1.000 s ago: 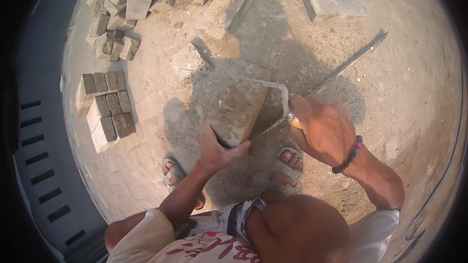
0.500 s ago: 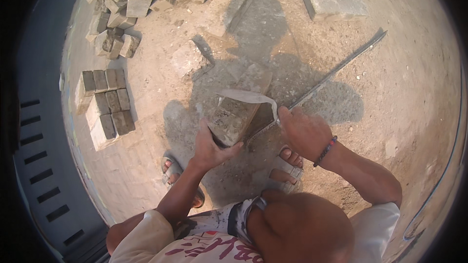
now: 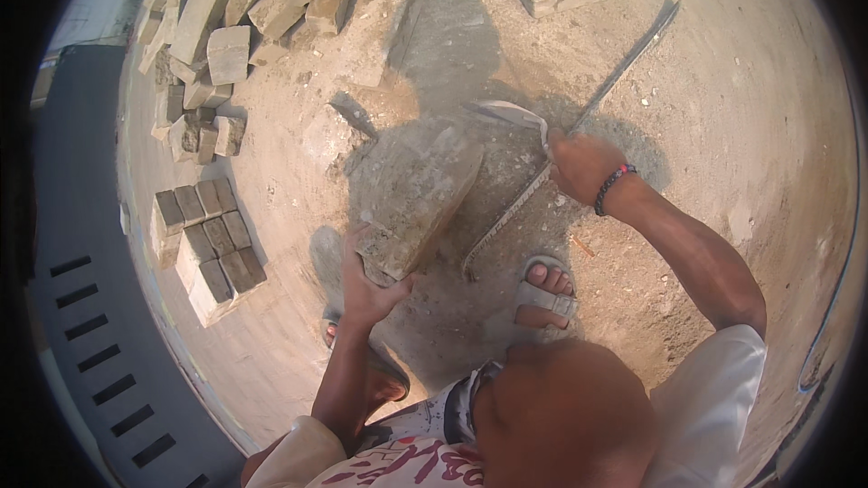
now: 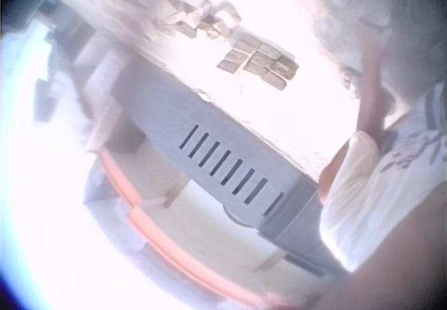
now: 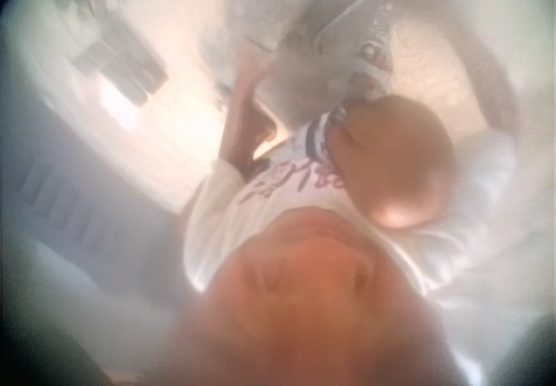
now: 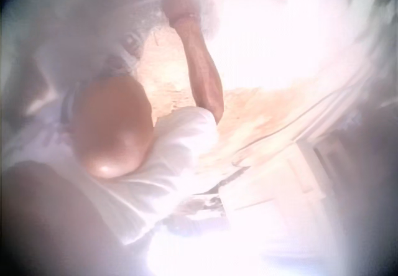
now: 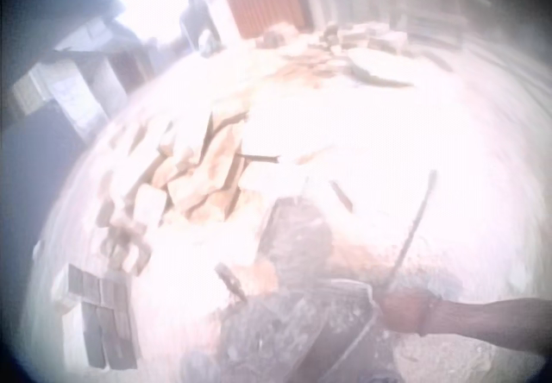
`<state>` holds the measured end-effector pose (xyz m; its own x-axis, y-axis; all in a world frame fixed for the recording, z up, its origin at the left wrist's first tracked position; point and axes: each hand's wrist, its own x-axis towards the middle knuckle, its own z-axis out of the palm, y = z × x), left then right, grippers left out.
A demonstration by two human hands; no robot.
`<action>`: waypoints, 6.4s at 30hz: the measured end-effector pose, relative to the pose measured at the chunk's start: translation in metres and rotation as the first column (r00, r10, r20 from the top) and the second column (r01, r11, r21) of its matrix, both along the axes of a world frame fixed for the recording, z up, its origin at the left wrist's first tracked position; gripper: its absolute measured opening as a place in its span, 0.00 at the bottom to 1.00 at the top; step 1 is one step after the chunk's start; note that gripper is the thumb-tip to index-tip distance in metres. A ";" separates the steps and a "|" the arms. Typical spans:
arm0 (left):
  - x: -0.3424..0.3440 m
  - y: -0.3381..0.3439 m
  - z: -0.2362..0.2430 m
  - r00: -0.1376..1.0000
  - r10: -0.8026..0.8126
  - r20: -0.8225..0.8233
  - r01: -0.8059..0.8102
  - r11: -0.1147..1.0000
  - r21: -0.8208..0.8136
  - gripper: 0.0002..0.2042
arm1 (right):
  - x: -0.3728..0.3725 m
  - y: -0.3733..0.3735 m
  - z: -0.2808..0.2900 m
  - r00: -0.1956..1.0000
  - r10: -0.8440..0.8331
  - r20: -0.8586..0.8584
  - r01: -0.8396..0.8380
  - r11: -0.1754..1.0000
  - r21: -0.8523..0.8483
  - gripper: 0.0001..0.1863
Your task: The person repeatedly picks up rectangular stone blocks from a pile and uses a metal chisel to chip and shape their edges. The person rotates each block to work on different sides and places the finished pieces back onto the pile.
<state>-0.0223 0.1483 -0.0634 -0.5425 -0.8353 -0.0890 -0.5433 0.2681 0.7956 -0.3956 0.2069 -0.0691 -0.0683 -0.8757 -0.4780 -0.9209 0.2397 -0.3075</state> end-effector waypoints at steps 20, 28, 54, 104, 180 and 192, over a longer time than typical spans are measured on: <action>-0.023 -0.023 0.015 0.876 -0.124 0.466 0.147 0.989 -0.014 0.56 | 0.068 0.018 0.030 0.605 -0.364 0.709 0.564 0.824 -0.059 0.21; -0.053 -0.005 -0.027 0.746 0.025 0.665 0.245 0.919 -0.309 0.51 | 0.080 0.036 -0.057 0.788 -0.248 0.564 0.287 0.958 0.020 0.21; -0.118 -0.015 -0.019 0.769 0.015 0.639 0.168 0.960 -0.224 0.51 | 0.100 0.040 -0.068 0.734 -0.327 0.596 0.263 0.945 0.194 0.23; 0.074 -0.007 -0.013 0.918 0.372 -0.138 -0.388 0.915 -0.112 0.49 | 0.124 -0.036 0.003 0.954 0.133 0.269 -0.065 0.966 -0.249 0.17; 0.027 -0.060 0.033 0.814 0.580 -0.035 -0.565 0.777 -0.277 0.24 | 0.146 -0.005 -0.052 0.938 0.066 0.342 0.007 0.978 -0.208 0.23; 0.032 -0.063 0.033 0.800 0.600 0.001 -0.586 0.781 -0.216 0.26 | 0.144 0.016 -0.026 0.902 0.064 0.427 0.061 0.960 -0.273 0.24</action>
<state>0.0101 0.0852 -0.0301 0.0674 -0.9934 0.0931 -0.6958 0.0201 0.7179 -0.2515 0.2232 -0.0951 0.0894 -0.9753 -0.2022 -0.6847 0.0873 -0.7236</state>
